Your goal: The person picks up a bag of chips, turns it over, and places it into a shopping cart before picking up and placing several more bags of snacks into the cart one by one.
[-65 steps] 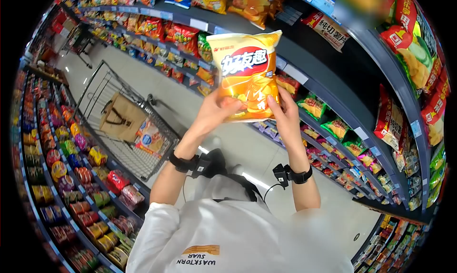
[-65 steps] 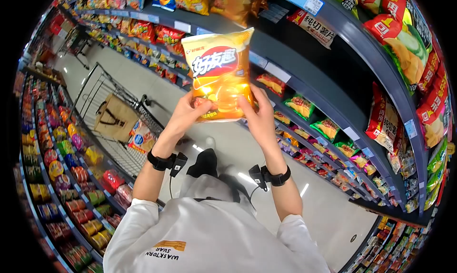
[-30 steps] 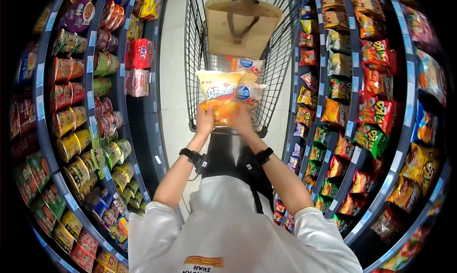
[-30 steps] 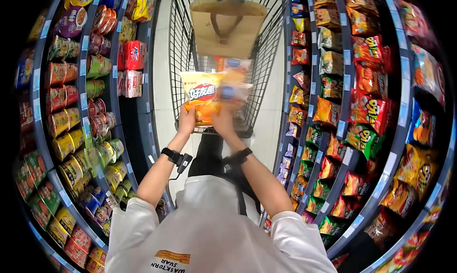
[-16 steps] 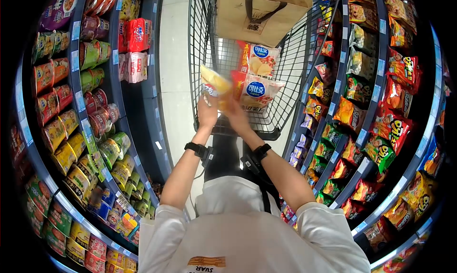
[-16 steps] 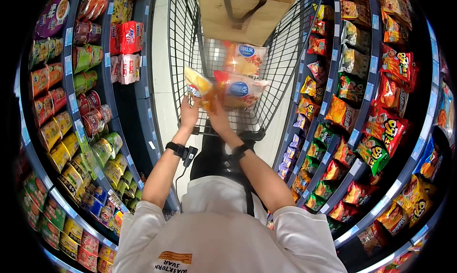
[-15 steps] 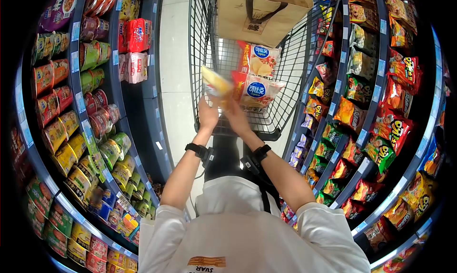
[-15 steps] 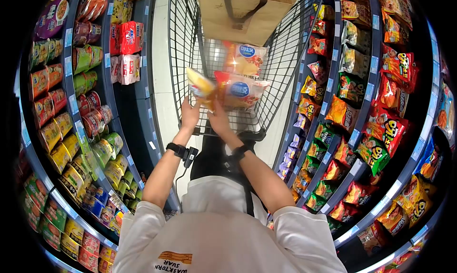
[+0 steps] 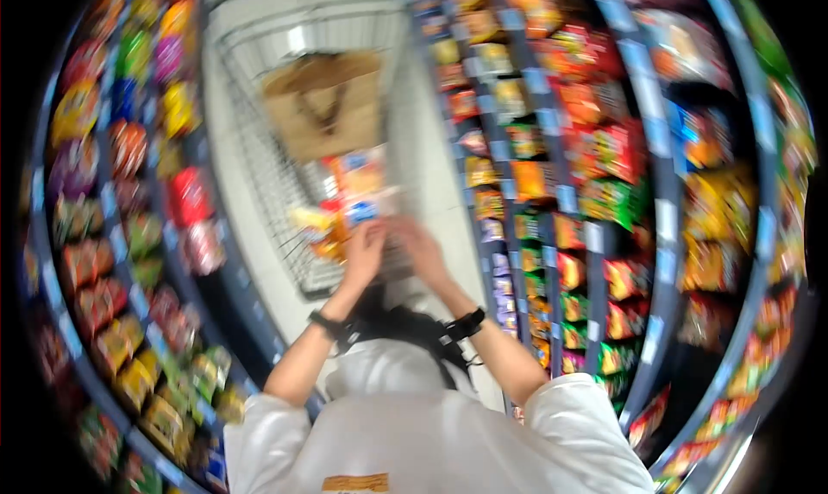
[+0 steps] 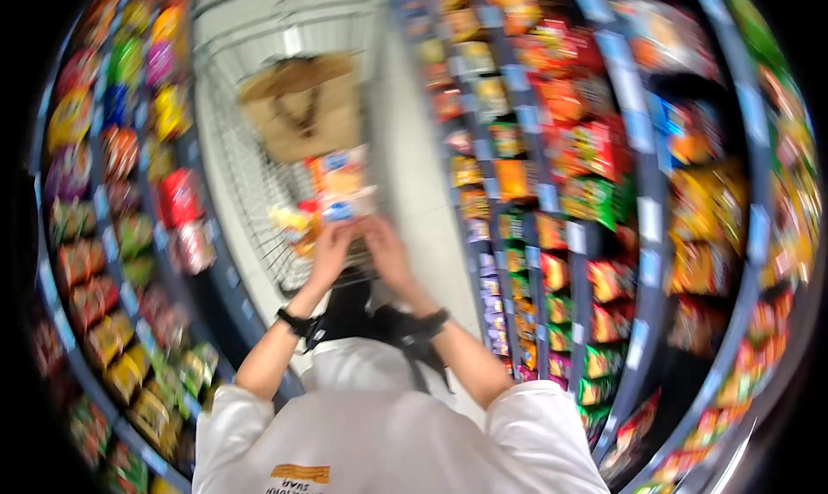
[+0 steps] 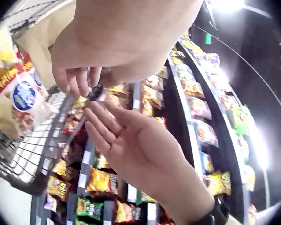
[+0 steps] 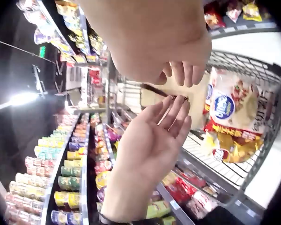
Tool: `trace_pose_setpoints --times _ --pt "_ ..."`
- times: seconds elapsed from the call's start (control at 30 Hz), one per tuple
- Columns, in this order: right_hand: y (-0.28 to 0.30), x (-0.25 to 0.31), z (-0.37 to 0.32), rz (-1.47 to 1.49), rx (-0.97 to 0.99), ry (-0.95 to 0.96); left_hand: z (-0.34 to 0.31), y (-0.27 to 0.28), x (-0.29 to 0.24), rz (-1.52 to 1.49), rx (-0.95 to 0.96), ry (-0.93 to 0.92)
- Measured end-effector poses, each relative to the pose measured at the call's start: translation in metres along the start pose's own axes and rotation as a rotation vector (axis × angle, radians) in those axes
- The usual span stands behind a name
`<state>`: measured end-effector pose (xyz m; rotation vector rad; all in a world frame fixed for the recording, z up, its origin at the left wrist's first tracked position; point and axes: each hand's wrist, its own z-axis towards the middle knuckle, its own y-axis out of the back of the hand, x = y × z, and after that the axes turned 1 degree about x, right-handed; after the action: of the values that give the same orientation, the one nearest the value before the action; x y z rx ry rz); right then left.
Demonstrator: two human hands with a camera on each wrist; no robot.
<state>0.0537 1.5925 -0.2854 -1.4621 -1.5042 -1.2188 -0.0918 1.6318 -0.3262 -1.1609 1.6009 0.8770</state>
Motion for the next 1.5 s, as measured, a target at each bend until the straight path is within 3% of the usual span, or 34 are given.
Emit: trace_pose_setpoints --times 0.07,0.13,0.37,0.5,0.7,0.93,1.1,1.37,1.47,1.5 --pt "0.035 0.012 -0.024 0.196 -0.13 -0.064 -0.002 -0.037 -0.04 -0.063 0.145 0.0" --pt "0.077 0.033 -0.056 0.343 -0.237 0.034 -0.009 -0.079 -0.071 -0.077 0.298 0.011" --pt "0.221 0.055 -0.233 0.274 -0.569 0.183 -0.098 -0.224 -0.165 -0.014 0.752 -0.138" --pt "0.291 0.073 -0.327 0.313 -0.766 0.384 -0.144 -0.304 -0.199 -0.008 0.907 -0.245" --pt "0.355 0.1 -0.42 0.224 -0.983 0.337 -0.186 -0.396 -0.24 0.037 1.015 -0.418" --pt "0.412 0.091 -0.427 0.166 -1.059 0.368 -0.176 -0.47 -0.283 0.102 0.996 -0.526" --pt "0.455 0.105 -0.39 0.073 -1.124 0.375 -0.134 -0.519 -0.306 0.099 0.941 -0.675" --pt "0.535 0.129 -0.3 -0.096 -1.326 0.297 -0.086 -0.594 -0.344 0.149 0.738 -1.14" --pt "0.554 0.121 -0.271 -0.241 -1.434 0.291 -0.067 -0.615 -0.342 0.144 0.784 -0.987" --pt "0.557 0.121 -0.265 -0.282 -1.452 0.269 -0.049 -0.63 -0.33 0.069 0.896 -0.812"
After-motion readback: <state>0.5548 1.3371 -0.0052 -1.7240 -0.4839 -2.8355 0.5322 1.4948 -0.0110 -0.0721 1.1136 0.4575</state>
